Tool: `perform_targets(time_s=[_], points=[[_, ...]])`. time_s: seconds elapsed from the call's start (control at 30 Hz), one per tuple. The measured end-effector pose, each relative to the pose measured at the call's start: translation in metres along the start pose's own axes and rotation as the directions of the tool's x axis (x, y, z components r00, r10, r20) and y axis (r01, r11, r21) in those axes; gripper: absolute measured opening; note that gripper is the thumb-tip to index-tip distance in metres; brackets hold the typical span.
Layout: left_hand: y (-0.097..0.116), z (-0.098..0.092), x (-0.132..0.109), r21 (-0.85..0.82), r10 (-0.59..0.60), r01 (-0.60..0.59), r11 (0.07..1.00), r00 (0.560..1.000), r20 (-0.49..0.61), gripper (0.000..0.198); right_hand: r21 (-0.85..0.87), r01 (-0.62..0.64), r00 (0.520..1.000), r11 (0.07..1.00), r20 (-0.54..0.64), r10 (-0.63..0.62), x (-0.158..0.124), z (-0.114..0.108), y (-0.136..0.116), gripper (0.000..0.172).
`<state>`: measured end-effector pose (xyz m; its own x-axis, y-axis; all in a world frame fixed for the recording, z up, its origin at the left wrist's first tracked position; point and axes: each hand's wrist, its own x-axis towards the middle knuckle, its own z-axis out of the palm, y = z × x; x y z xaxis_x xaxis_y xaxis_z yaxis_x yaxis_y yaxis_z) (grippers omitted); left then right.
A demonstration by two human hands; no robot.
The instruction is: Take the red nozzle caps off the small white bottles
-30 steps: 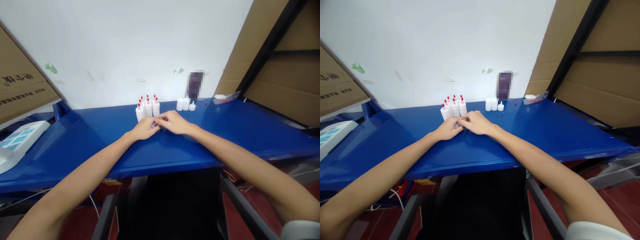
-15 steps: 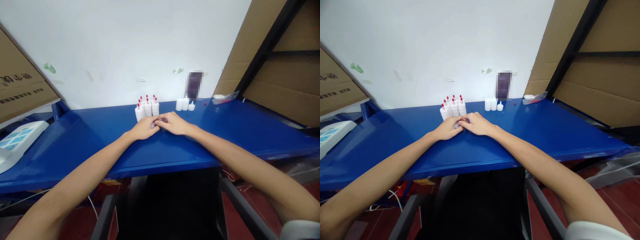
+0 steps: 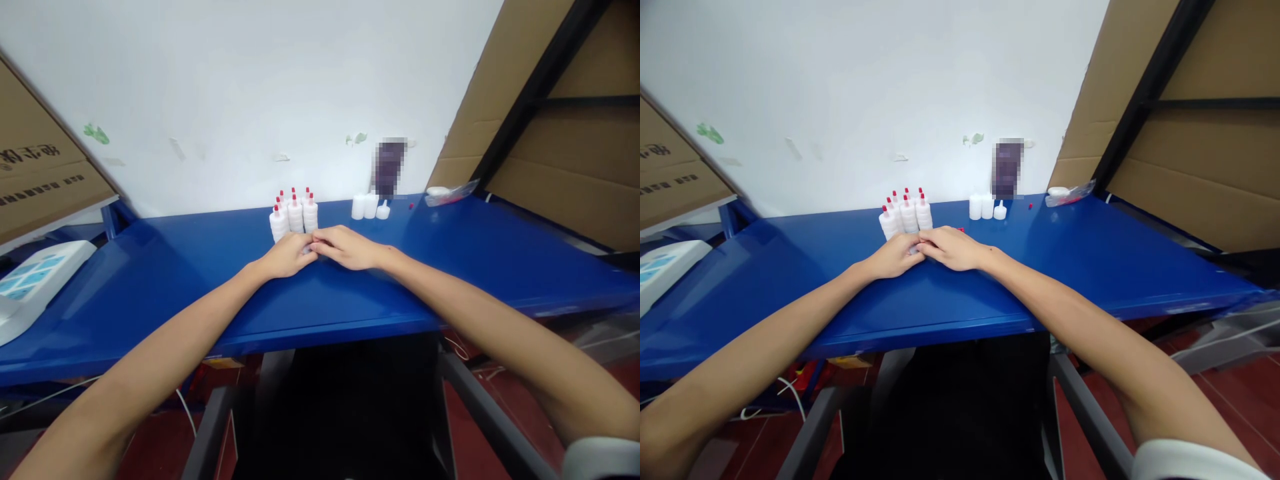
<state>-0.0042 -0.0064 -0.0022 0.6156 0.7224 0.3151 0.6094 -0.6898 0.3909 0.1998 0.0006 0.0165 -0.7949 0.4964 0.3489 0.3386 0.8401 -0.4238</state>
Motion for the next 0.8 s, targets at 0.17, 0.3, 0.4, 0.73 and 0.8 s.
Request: perform_targets(time_s=[0.17,0.3,0.4,0.73,0.8], points=[[0.001,0.0,-0.001,0.024,0.064,-0.064,0.998,0.998,-0.007,0.028,0.166,-0.07,0.992,0.984,-0.094,0.087,0.003,-0.006,0.006,0.037],[0.001,-0.001,-0.001,0.038,0.053,-0.052,0.998,0.998,-0.016,0.027,0.146,-0.17,0.96,0.974,-0.199,0.198,0.0,-0.022,0.021,0.037],[0.001,-0.001,-0.001,0.04,0.038,-0.038,0.999,0.999,-0.015,0.027,-0.117,-0.33,0.936,0.937,-0.173,0.308,-0.008,-0.035,0.03,0.031],[0.001,0.0,-0.001,0.053,0.023,-0.022,0.998,1.0,-0.021,0.03,-0.257,-0.443,0.87,0.859,0.105,0.481,-0.012,-0.036,0.033,0.02],[0.001,0.0,-0.001,0.057,0.025,-0.024,0.998,0.999,-0.022,0.03,-0.254,-0.448,0.866,0.857,0.117,0.487,-0.012,-0.036,0.035,0.018]])
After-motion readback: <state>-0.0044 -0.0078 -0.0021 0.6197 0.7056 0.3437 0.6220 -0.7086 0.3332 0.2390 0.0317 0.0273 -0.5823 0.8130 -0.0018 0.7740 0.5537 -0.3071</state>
